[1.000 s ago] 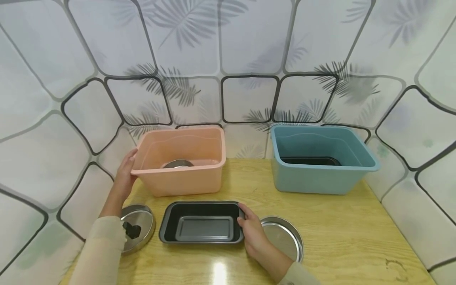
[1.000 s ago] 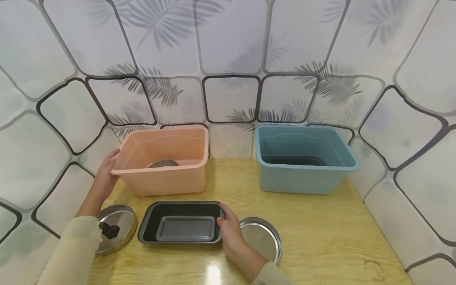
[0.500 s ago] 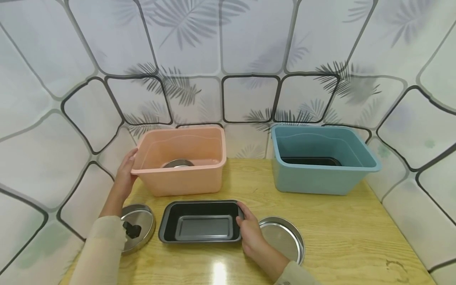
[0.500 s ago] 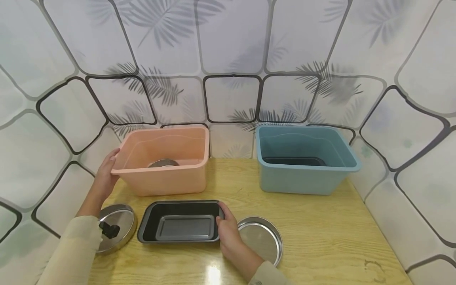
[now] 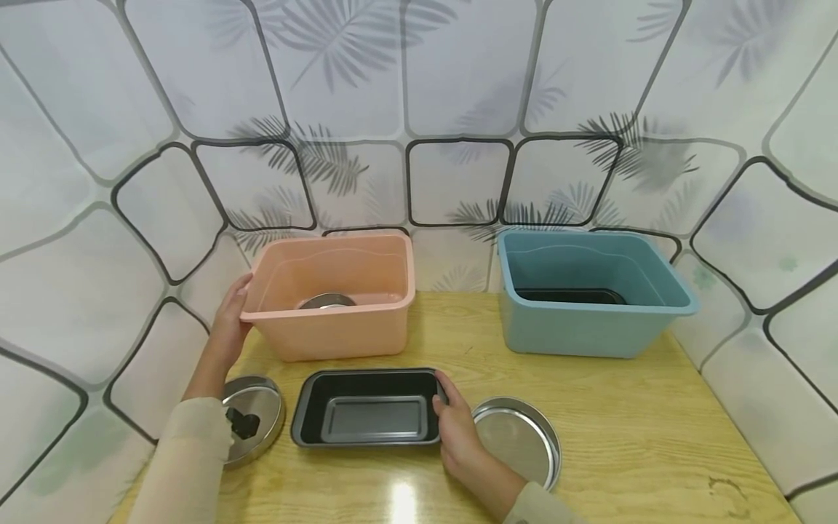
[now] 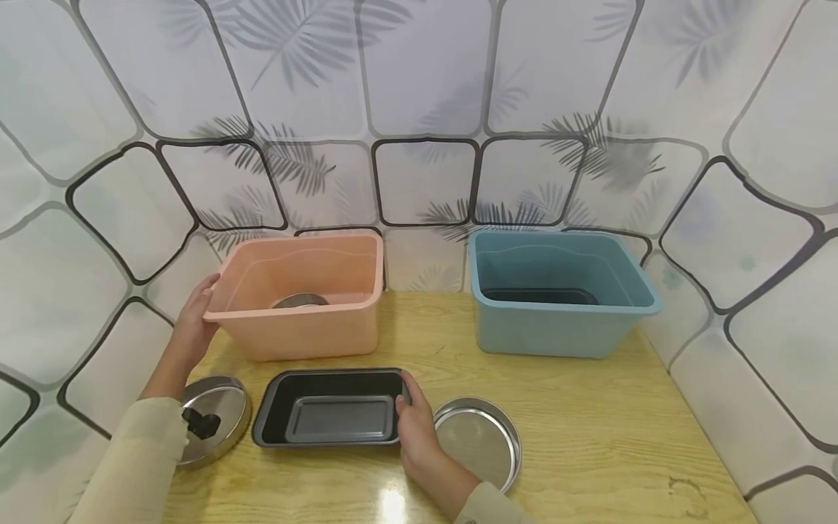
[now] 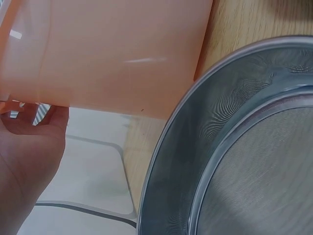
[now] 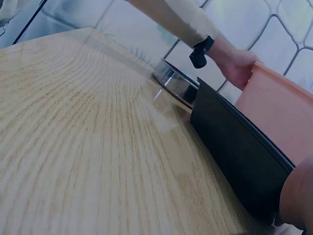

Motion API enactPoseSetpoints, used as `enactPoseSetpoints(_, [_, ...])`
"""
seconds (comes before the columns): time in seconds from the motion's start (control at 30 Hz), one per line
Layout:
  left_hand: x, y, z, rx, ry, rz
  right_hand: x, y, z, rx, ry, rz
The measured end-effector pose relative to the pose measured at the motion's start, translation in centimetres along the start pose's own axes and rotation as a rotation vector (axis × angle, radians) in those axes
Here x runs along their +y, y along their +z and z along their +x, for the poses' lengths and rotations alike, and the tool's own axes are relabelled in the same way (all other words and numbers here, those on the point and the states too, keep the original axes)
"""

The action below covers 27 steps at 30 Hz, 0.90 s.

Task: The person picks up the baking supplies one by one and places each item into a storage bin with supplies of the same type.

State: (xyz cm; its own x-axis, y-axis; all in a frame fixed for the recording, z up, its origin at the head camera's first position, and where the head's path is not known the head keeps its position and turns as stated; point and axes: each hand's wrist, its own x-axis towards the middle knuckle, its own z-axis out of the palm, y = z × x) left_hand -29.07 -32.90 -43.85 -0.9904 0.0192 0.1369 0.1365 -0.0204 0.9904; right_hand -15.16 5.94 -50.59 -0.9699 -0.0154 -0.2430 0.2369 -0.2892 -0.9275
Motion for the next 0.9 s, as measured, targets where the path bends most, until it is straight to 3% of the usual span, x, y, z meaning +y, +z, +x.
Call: enactPoseSetpoints(0.9, [0.49, 0.08, -0.08, 0.003, -0.035, -0.004, 0.07, -0.05, 0.14, -0.053, -0.027, 0.064])
